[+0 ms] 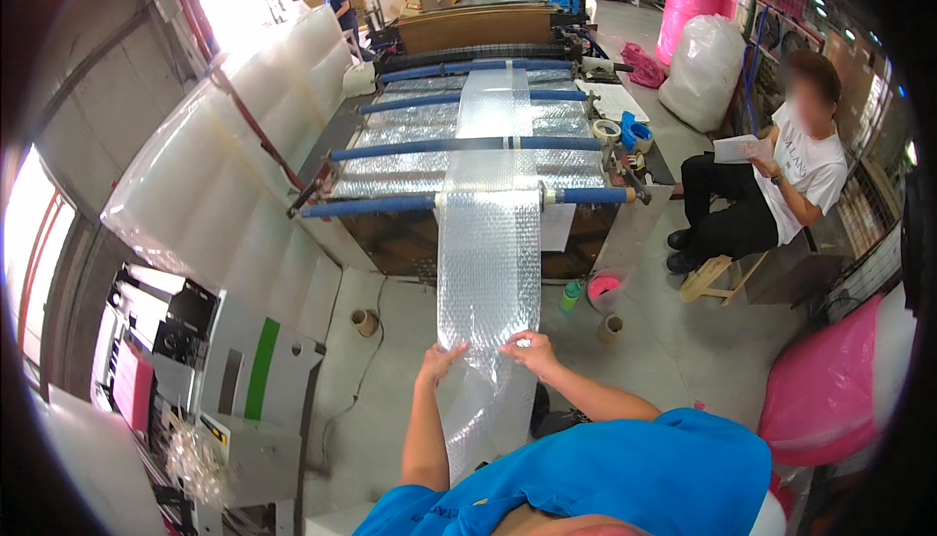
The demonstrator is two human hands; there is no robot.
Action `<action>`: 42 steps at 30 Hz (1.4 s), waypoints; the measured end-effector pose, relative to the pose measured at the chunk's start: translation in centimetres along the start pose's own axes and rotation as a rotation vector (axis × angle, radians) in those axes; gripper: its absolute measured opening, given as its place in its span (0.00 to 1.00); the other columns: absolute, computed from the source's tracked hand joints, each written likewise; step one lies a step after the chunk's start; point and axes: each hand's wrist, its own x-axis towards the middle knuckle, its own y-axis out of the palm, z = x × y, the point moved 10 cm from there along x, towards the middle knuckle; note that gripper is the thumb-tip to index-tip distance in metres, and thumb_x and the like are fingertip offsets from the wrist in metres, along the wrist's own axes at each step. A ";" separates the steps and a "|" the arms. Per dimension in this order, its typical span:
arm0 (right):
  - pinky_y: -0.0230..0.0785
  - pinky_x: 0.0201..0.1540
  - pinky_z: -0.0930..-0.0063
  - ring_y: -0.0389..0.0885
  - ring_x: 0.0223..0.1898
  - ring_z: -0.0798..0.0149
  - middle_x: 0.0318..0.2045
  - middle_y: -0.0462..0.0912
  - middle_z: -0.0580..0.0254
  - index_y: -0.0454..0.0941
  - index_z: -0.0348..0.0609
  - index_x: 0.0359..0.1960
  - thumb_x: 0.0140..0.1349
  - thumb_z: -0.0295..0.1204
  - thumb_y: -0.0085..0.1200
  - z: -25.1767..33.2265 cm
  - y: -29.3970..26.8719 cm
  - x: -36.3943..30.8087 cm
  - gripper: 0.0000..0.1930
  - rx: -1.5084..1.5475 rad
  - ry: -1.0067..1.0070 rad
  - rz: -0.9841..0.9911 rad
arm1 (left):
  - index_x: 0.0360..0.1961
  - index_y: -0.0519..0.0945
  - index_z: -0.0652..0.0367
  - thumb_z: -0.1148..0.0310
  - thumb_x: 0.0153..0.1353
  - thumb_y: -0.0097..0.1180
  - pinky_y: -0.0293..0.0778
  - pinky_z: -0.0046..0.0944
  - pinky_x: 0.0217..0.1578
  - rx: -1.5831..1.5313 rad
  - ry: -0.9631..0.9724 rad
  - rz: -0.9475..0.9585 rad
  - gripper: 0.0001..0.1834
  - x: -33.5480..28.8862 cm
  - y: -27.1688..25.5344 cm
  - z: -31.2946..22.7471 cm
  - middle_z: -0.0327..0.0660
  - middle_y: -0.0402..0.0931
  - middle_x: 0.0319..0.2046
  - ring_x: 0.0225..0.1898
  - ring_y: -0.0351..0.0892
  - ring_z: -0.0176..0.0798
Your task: The person stands at a conveyor machine and handles a sheet of bubble wrap, pulling it from the roll and smoothing it onto the rollers. The person uses both hands to guide the material through the machinery while another person sits nearby.
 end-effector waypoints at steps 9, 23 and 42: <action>0.60 0.19 0.84 0.65 0.15 0.77 0.15 0.71 0.70 0.71 0.41 0.16 0.41 0.36 0.62 -0.2 0.3 -2.8 0.13 -0.215 -0.042 -0.006 | 0.35 0.73 0.72 0.49 0.32 0.64 0.69 0.33 0.34 0.037 0.065 -0.121 0.36 -7.1 -2.9 -0.7 0.48 0.74 0.31 0.33 0.74 0.37; 0.67 0.26 0.78 0.70 0.27 0.74 0.25 0.73 0.67 0.70 0.42 0.22 0.44 0.33 0.60 -4.5 3.2 -8.2 0.11 -0.085 0.212 0.200 | 0.37 0.71 0.69 0.54 0.33 0.66 0.68 0.34 0.39 0.128 0.087 -0.152 0.34 -13.6 -3.1 5.9 0.47 0.73 0.36 0.37 0.73 0.38; 0.58 0.18 0.83 0.66 0.15 0.77 0.15 0.72 0.67 0.72 0.38 0.18 0.43 0.28 0.60 -8.6 3.7 -6.5 0.09 -0.034 0.281 0.126 | 0.41 0.70 0.57 0.59 0.51 0.49 0.68 0.39 0.34 0.036 0.053 -0.513 0.17 -12.0 -5.3 13.8 0.49 0.74 0.28 0.32 0.74 0.47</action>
